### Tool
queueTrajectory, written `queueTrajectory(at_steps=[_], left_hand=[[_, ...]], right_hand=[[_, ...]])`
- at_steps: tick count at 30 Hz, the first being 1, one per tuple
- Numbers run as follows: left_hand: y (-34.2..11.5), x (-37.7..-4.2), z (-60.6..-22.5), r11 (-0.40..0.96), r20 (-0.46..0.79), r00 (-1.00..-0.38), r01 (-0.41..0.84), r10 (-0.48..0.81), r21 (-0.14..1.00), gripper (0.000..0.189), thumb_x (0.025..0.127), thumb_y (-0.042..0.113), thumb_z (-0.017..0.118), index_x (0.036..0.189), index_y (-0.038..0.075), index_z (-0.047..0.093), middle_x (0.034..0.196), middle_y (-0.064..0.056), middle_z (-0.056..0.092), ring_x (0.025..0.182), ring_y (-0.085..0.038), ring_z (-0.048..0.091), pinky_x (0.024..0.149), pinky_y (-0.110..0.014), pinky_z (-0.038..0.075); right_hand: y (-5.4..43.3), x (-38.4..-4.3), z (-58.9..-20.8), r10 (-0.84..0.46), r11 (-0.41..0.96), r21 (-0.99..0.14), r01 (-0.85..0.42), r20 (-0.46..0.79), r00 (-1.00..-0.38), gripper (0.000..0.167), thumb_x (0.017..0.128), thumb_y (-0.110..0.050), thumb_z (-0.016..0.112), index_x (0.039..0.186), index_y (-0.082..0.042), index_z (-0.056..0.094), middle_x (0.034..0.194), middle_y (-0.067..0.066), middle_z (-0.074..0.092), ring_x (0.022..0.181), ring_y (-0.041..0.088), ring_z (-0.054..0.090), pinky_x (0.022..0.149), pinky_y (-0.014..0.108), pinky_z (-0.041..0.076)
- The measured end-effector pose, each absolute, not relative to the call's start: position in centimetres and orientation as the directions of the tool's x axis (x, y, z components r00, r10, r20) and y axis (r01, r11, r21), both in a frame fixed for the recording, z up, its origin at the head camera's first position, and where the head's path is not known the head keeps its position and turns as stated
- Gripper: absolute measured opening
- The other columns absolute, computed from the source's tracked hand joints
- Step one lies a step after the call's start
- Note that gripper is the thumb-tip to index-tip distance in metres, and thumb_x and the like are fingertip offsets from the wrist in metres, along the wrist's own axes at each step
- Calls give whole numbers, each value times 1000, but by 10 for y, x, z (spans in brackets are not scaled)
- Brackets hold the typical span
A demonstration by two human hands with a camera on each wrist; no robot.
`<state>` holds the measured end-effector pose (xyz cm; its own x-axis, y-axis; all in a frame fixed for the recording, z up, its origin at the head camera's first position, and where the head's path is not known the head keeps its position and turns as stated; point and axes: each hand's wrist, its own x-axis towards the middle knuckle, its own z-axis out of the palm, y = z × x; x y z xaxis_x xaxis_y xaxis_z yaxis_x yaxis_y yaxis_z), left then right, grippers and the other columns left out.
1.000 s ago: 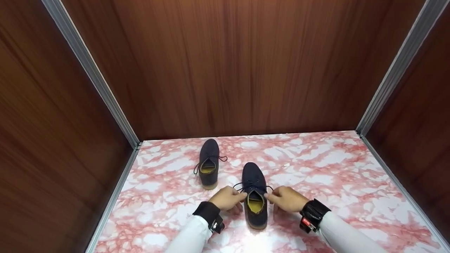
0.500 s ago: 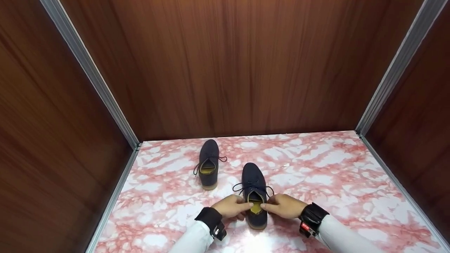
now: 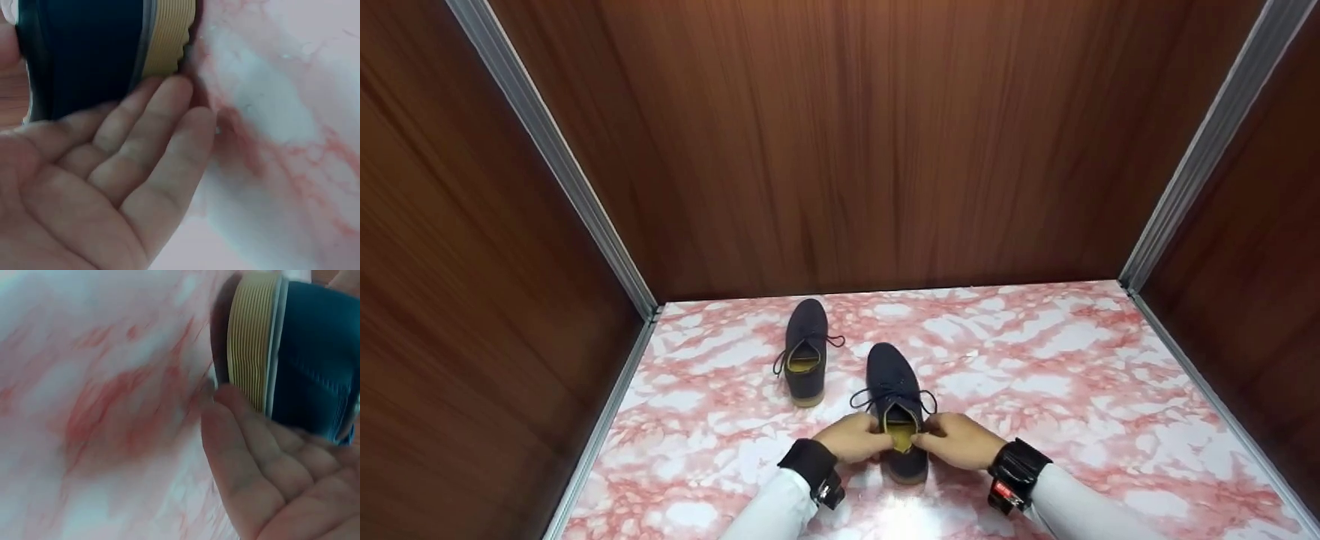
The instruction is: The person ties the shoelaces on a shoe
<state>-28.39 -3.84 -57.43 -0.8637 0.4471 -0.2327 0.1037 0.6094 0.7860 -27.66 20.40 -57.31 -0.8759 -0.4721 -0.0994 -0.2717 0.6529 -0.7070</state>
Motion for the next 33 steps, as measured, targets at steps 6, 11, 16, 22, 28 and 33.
queueTrajectory(at_steps=[6, 11, 16, 22, 28, 33], left_hand=[[-31, -296, -569, 624, -95, -926, 167, 364, 763, 18, 90, 33, 63, 91, 17, 71, 84, 4, 66, 77, -12, 58, 73, -29, 50], [-20, -310, -572, 557, 44, -964, 189, 263, 809, 32, 91, 27, 64, 117, 9, 69, 108, -8, 76, 97, -18, 67, 91, -38, 56], [-13, -327, -577, 441, 110, -983, 166, 150, 882, 44, 94, 16, 60, 135, 0, 62, 125, -19, 73, 117, -30, 69, 104, -45, 54], [-9, -340, -585, 422, 75, -995, 96, 67, 901, 48, 96, 16, 57, 142, 0, 58, 133, -20, 70, 127, -34, 65, 112, -48, 50], [-6, -346, -596, 395, 46, -999, 53, 27, 917, 49, 100, 20, 55, 143, -2, 55, 139, -23, 66, 134, -39, 60, 117, -51, 46], [-7, -349, -604, 354, 37, -999, 44, 27, 934, 50, 108, 29, 49, 145, -5, 52, 143, -27, 62, 137, -41, 57, 119, -53, 42]], right_hand=[[192, -290, -570, -334, 647, -740, -184, -59, -941, 30, 100, -35, 64, 113, -9, 72, 100, 6, 74, 88, 17, 65, 81, 39, 56], [180, -308, -567, -231, 617, -779, -111, -45, -972, 37, 101, -32, 61, 126, -7, 70, 110, 12, 76, 96, 20, 69, 92, 45, 57], [166, -331, -568, -175, 551, -833, -57, -49, -983, 40, 103, -29, 57, 132, -4, 67, 105, 15, 75, 81, 20, 68, 79, 37, 57], [154, -349, -577, -109, 517, -856, 5, -72, -991, 41, 104, -29, 53, 135, -5, 65, 98, 18, 72, 59, 15, 56, 66, 30, 50], [145, -357, -591, -43, 465, -880, 100, -135, -990, 49, 104, -31, 50, 143, -4, 60, 128, 21, 69, 60, 22, 60, 55, 32, 54], [140, -359, -595, 13, 493, -862, 115, -125, -992, 54, 106, -39, 49, 146, -4, 58, 136, 22, 67, 88, 35, 71, 71, 40, 60]])
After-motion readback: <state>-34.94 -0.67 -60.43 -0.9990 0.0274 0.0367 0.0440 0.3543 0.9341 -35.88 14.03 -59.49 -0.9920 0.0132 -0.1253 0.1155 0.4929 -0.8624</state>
